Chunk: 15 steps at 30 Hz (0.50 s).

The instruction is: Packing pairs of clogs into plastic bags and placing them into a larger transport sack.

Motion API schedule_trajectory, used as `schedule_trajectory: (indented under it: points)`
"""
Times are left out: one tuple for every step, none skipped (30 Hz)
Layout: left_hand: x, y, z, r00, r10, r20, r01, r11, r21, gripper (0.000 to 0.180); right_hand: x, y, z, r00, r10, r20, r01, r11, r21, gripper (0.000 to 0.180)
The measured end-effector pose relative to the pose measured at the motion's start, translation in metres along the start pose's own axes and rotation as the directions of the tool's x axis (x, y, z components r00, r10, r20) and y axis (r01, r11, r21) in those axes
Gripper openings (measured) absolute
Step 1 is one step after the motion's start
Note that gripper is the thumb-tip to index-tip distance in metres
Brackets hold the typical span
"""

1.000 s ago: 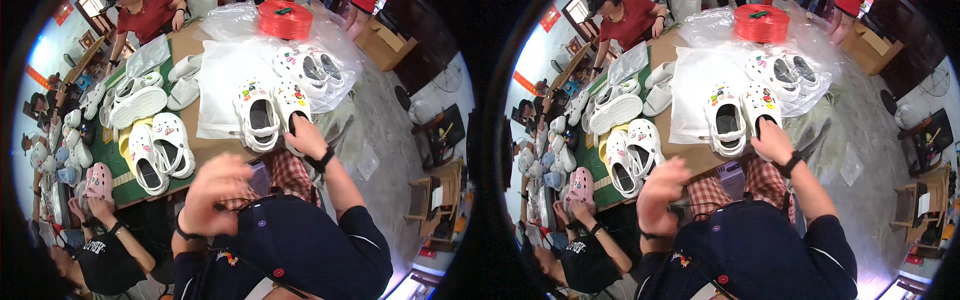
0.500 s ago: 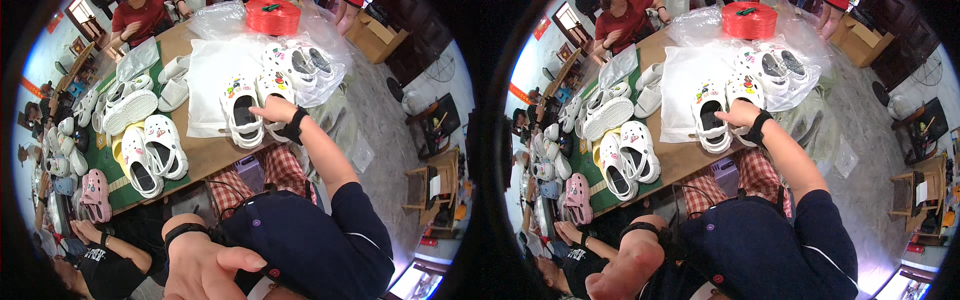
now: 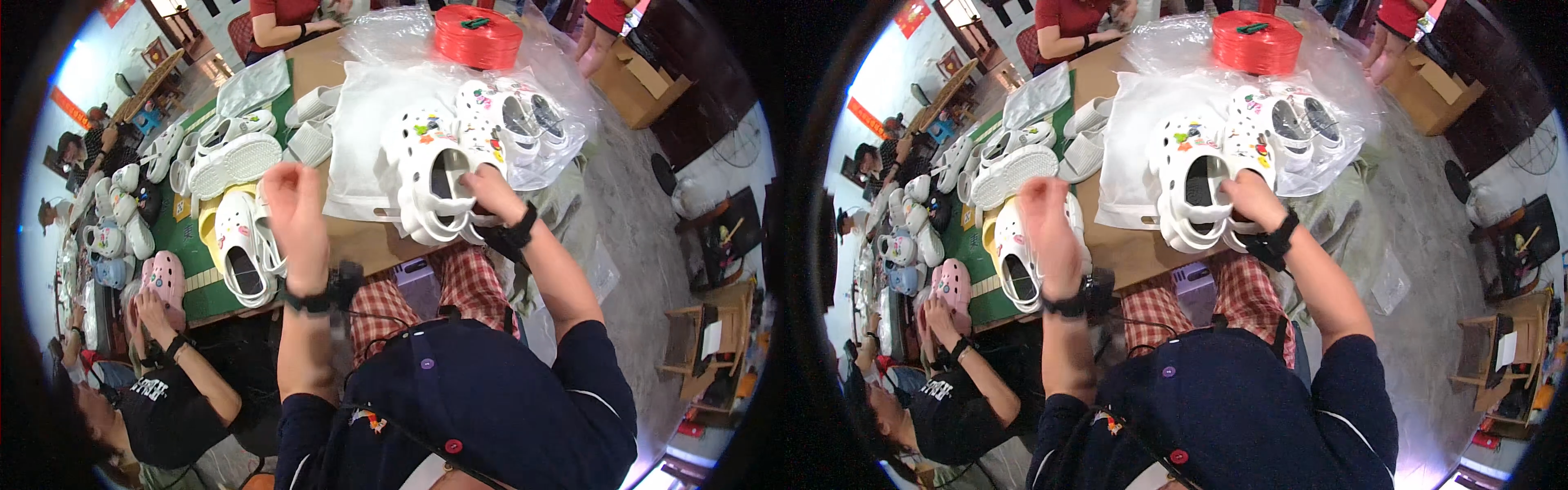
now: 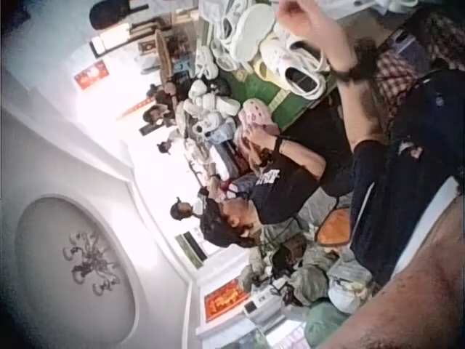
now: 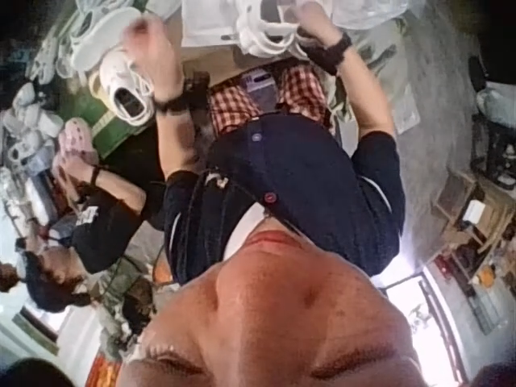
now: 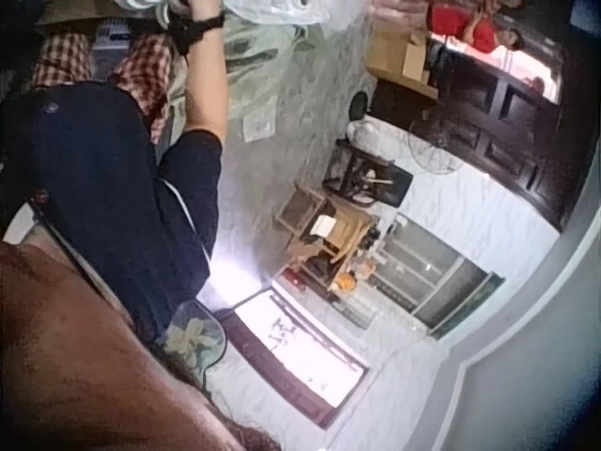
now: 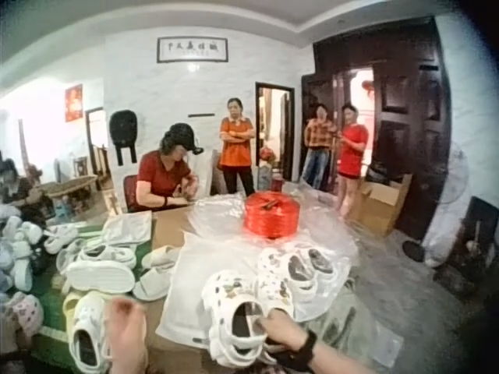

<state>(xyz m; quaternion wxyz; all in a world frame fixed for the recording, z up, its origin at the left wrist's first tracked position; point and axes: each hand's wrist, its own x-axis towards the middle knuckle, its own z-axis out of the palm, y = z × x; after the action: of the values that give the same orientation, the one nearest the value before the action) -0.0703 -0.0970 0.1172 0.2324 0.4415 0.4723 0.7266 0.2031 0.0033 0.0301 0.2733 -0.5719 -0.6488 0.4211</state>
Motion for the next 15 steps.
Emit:
schedule_trajectory:
  points:
    - [0.018, -0.058, -0.015, 0.992, -0.128, 0.013, 0.126, 0.985, 0.117, 0.042, -0.005, 0.000, -0.002, 0.999, 0.025, 0.041, -0.031, 0.989, 0.145, 0.037]
    - [0.025, -0.112, -0.034, 0.994, -0.106, 0.029, 0.081, 0.888, 0.453, 0.049, -0.010, 0.002, -0.001, 1.000, 0.013, 0.020, -0.018, 0.958, 0.285, 0.035]
    - [0.029, -0.158, -0.044, 0.993, -0.098, 0.059, 0.024, 0.687, 0.726, 0.056, -0.016, 0.005, -0.003, 1.000, 0.012, -0.014, -0.005, 0.909, 0.416, 0.033]
    - [0.026, -0.192, -0.052, 0.977, -0.214, -0.009, 0.141, 0.609, 0.781, 0.068, -0.028, -0.012, -0.009, 0.994, -0.028, 0.107, -0.031, 0.862, 0.506, 0.030]
    - [0.025, -0.211, -0.052, 0.944, -0.323, -0.072, 0.241, 0.521, 0.819, 0.079, -0.036, -0.007, -0.012, 0.998, 0.047, -0.036, -0.021, 0.852, 0.523, 0.027]
    - [0.027, -0.214, -0.045, 0.943, -0.326, -0.064, 0.236, 0.525, 0.818, 0.079, -0.045, -0.010, -0.018, 0.999, 0.029, -0.031, -0.004, 0.794, 0.608, 0.026]
    - [0.028, -0.213, -0.040, 0.929, -0.365, -0.052, 0.218, 0.429, 0.877, 0.076, -0.052, -0.014, -0.023, 1.000, 0.006, -0.024, 0.012, 0.726, 0.687, 0.024]
    - [0.030, -0.208, -0.031, 0.913, -0.405, -0.040, 0.188, 0.332, 0.924, 0.074, -0.053, 0.002, -0.032, 0.994, -0.080, -0.074, 0.108, 0.826, 0.554, 0.025]
    - [0.035, -0.202, -0.027, 0.914, -0.405, -0.034, 0.184, 0.337, 0.923, 0.074, -0.059, 0.019, -0.040, 0.971, -0.189, -0.147, 0.233, 0.887, 0.399, 0.025]
    - [0.043, -0.191, -0.028, 0.874, -0.479, 0.077, 0.166, 0.446, 0.880, 0.069, -0.065, 0.022, -0.042, 0.969, -0.184, -0.167, 0.242, 0.855, 0.459, 0.026]
    - [0.050, -0.184, -0.039, 0.826, -0.533, 0.184, 0.167, 0.543, 0.823, 0.065, -0.070, 0.020, -0.042, 0.967, -0.184, -0.176, 0.250, 0.818, 0.519, 0.026]
    - [0.060, -0.196, -0.052, 0.867, -0.463, 0.183, 0.104, 0.528, 0.843, 0.056, -0.076, 0.015, -0.046, 0.988, -0.131, -0.080, 0.148, 0.688, 0.710, 0.028]
    - [0.069, -0.193, -0.054, 0.873, -0.451, 0.186, 0.105, 0.546, 0.831, 0.056, -0.079, 0.010, -0.052, 0.998, -0.067, -0.002, 0.036, 0.504, 0.863, 0.031]
    - [0.081, -0.181, -0.047, 0.879, -0.436, 0.195, 0.077, 0.533, 0.842, 0.055, -0.078, 0.028, -0.056, 0.986, -0.130, -0.103, 0.165, 0.702, 0.693, 0.031]
    - [0.096, -0.167, -0.039, 0.885, -0.419, 0.203, 0.050, 0.519, 0.853, 0.054, -0.077, 0.046, -0.058, 0.960, -0.215, -0.181, 0.276, 0.842, 0.464, 0.031]
